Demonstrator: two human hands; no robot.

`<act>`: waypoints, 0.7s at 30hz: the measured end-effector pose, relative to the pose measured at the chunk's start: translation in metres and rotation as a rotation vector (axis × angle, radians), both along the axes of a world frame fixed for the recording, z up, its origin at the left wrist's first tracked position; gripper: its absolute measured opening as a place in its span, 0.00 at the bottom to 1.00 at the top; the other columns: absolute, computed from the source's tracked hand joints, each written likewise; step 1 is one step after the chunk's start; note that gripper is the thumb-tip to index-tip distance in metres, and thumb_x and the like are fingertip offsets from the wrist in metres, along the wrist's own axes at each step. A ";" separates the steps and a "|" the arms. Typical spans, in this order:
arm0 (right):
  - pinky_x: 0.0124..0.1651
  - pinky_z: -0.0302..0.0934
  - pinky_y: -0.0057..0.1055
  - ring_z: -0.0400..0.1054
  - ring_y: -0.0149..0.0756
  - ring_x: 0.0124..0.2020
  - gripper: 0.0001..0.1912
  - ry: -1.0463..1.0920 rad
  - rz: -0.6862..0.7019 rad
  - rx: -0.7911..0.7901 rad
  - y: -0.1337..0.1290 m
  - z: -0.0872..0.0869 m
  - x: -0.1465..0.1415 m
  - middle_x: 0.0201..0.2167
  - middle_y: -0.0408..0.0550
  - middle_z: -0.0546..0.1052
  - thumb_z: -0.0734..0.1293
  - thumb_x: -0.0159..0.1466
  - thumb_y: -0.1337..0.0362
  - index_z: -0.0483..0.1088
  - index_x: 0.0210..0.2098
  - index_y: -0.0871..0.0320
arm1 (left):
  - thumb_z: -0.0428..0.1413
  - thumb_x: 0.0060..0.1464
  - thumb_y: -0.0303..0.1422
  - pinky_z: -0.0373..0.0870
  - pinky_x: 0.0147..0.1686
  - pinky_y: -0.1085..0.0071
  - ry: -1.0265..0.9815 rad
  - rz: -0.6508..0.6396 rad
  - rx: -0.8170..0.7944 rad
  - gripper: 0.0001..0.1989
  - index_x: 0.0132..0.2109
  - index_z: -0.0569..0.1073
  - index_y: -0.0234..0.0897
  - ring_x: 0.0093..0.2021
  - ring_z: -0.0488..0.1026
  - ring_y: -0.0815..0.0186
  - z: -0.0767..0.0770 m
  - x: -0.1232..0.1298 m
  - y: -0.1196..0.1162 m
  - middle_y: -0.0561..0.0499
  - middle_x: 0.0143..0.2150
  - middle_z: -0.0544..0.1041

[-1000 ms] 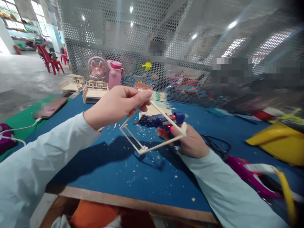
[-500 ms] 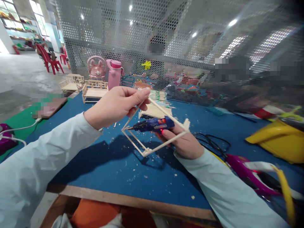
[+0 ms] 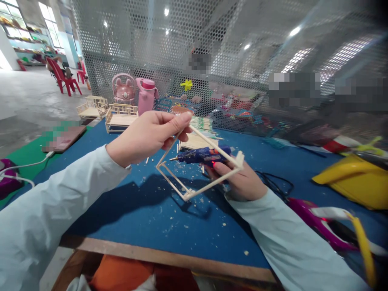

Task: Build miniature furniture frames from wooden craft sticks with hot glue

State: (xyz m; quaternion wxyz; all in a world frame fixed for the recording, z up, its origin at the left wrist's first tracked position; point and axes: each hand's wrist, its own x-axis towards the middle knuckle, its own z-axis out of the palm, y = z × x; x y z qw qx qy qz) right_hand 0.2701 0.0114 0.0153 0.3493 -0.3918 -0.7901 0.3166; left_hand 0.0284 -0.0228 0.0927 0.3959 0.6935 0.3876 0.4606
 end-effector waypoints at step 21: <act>0.48 0.56 0.41 0.61 0.49 0.49 0.22 -0.695 -0.574 0.556 0.074 -0.007 0.009 0.51 0.59 0.68 0.57 0.61 0.59 0.64 0.50 0.65 | 0.48 0.57 0.34 0.47 0.08 0.88 -0.356 0.158 -0.858 0.15 0.25 0.65 0.30 0.10 0.51 0.83 -0.057 -0.010 0.049 0.55 0.18 0.64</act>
